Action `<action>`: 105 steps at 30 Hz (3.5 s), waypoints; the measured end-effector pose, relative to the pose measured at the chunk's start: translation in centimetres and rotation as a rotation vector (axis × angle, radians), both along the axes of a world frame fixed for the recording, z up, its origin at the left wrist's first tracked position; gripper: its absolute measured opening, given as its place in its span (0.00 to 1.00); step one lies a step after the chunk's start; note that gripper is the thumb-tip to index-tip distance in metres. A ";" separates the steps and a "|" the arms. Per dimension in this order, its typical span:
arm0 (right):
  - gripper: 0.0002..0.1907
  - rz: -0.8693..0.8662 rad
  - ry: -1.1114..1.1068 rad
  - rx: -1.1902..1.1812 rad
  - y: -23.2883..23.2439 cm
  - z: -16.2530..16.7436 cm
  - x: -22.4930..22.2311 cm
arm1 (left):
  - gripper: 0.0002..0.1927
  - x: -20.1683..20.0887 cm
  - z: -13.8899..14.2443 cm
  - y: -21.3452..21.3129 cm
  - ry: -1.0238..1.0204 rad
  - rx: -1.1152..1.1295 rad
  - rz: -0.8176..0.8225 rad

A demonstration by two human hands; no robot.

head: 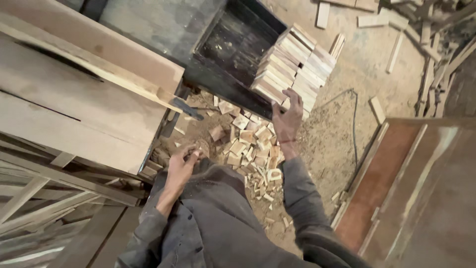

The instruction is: The person picks up small wooden blocks and cuts them into smaller pieces on a table saw, guiding each piece against the blade by hand. After cutting, the person places the cut pieces into a black tray beside the saw.

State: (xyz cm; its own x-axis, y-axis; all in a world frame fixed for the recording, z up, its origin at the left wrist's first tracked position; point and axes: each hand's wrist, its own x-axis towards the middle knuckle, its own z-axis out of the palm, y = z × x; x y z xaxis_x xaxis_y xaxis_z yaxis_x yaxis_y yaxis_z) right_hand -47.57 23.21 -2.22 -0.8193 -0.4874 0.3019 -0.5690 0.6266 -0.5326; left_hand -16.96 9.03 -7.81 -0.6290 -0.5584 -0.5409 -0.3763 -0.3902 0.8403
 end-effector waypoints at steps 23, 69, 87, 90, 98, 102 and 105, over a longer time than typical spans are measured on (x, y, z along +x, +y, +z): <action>0.40 0.452 0.111 0.448 -5.8 -0.1 -7.1 | 0.19 4.0 -1.3 -1.4 0.025 0.036 0.205; 0.42 0.084 0.008 0.330 -13.4 -3.9 -3.5 | 0.19 5.6 -2.2 -1.7 0.059 0.087 0.342; 0.53 0.359 0.090 0.472 -16.9 -2.0 -8.6 | 0.19 6.7 -4.1 -1.4 0.092 0.089 0.396; 0.54 0.326 0.152 0.473 -17.9 -1.4 -9.2 | 0.18 7.4 -4.1 -1.3 0.104 0.071 0.390; 0.61 0.342 0.042 0.435 -18.7 -0.3 -10.3 | 0.17 8.7 -3.2 -1.1 0.044 -0.075 0.358; 0.63 0.366 0.164 0.306 -18.6 -0.2 -9.8 | 0.17 8.6 -3.0 -1.2 0.081 -0.019 0.402; 0.45 0.430 0.298 0.265 -17.8 -0.5 -8.4 | 0.18 8.3 -3.1 -1.4 0.089 0.022 0.414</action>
State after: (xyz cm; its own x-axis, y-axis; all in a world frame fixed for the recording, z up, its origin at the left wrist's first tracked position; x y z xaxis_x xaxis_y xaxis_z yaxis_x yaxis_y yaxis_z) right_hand -55.99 5.40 -2.69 -0.4297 -0.8475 0.3116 -0.9028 0.3961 -0.1674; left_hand -8.67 7.60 -10.96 -0.3987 -0.7629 -0.5089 -0.1104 -0.5110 0.8525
